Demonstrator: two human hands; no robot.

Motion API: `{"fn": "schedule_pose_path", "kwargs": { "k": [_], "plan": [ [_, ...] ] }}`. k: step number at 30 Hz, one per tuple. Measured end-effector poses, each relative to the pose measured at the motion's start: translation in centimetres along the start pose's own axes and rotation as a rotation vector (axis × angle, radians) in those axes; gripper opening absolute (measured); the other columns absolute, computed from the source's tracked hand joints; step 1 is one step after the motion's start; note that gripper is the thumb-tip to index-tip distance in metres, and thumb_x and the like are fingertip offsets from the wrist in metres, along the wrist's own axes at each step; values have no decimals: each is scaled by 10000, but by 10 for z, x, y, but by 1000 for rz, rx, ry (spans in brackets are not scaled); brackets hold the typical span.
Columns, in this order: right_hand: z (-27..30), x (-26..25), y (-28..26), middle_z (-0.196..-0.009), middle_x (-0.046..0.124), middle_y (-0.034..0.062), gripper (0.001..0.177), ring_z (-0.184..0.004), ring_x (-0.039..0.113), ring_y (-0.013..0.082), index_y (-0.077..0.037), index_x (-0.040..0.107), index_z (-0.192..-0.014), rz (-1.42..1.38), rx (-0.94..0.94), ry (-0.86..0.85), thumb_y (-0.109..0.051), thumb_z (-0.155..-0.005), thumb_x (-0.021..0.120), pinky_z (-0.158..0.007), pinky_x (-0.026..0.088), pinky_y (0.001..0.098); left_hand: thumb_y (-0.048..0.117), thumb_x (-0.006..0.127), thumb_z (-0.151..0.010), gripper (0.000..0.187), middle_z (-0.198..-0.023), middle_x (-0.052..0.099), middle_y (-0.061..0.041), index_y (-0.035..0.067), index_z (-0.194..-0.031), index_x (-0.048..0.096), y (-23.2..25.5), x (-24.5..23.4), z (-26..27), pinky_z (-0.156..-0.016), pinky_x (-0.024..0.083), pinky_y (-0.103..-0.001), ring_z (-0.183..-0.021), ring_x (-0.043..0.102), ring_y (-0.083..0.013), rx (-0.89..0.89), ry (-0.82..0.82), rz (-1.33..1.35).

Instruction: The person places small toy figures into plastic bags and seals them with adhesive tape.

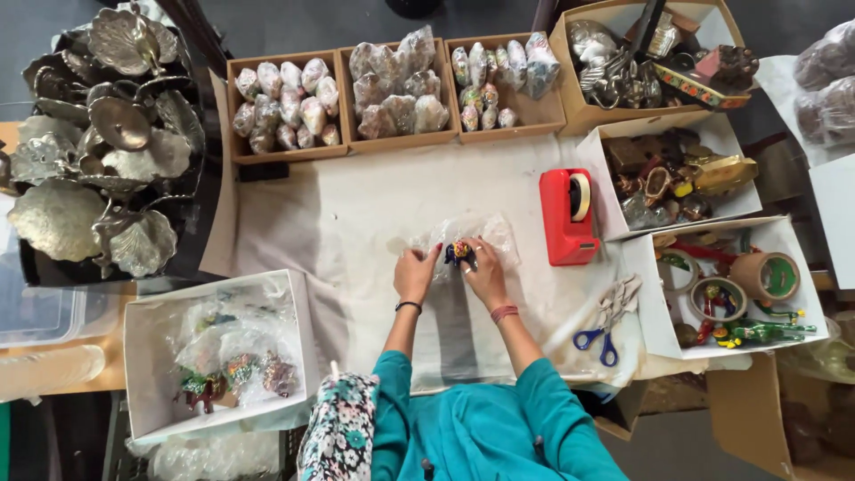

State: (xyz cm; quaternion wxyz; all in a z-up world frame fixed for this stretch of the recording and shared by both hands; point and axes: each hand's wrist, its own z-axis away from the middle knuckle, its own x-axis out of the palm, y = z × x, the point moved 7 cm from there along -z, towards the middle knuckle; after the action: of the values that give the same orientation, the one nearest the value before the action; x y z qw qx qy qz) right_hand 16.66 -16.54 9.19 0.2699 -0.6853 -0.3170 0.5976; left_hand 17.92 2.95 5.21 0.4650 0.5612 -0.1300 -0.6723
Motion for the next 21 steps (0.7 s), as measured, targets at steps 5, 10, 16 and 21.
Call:
{"fn": "schedule_pose_path", "kwargs": {
  "k": [5,10,16,21],
  "plan": [
    [6,-1,4,-1333,634,172,550,-1349,530,389,-79,572,-1318,1,-53,7,3,-800,738,-1142,400,477,327,528,-1053,303,-827,710,-197,40,-1015,616,-20,15,-11,-749,532,-475,-823,718,-356,43,119,292],
    [7,-4,1,-1347,623,165,559,-1334,536,372,-88,559,-1348,-43,16,-45,-18,-818,723,-1137,415,444,221,505,-1071,185,-856,683,-216,49,-1054,573,14,-29,18,-715,530,-476,-808,694,-387,-107,104,357],
    [7,-9,-8,-1406,616,146,561,-1377,514,351,-80,574,-1330,-32,-54,-59,3,-793,716,-1189,365,450,100,551,-1001,172,-1189,680,-141,68,-1161,604,57,-26,20,-941,526,-456,-1126,637,-339,590,247,79],
    [7,-5,2,-1414,602,155,567,-1401,492,342,-66,570,-1325,-13,-71,-98,-16,-789,750,-1203,339,454,66,527,-989,355,-1448,596,-111,107,-1336,588,27,38,4,-1132,440,-443,-1374,530,-311,695,-119,-93]
  ]
}}
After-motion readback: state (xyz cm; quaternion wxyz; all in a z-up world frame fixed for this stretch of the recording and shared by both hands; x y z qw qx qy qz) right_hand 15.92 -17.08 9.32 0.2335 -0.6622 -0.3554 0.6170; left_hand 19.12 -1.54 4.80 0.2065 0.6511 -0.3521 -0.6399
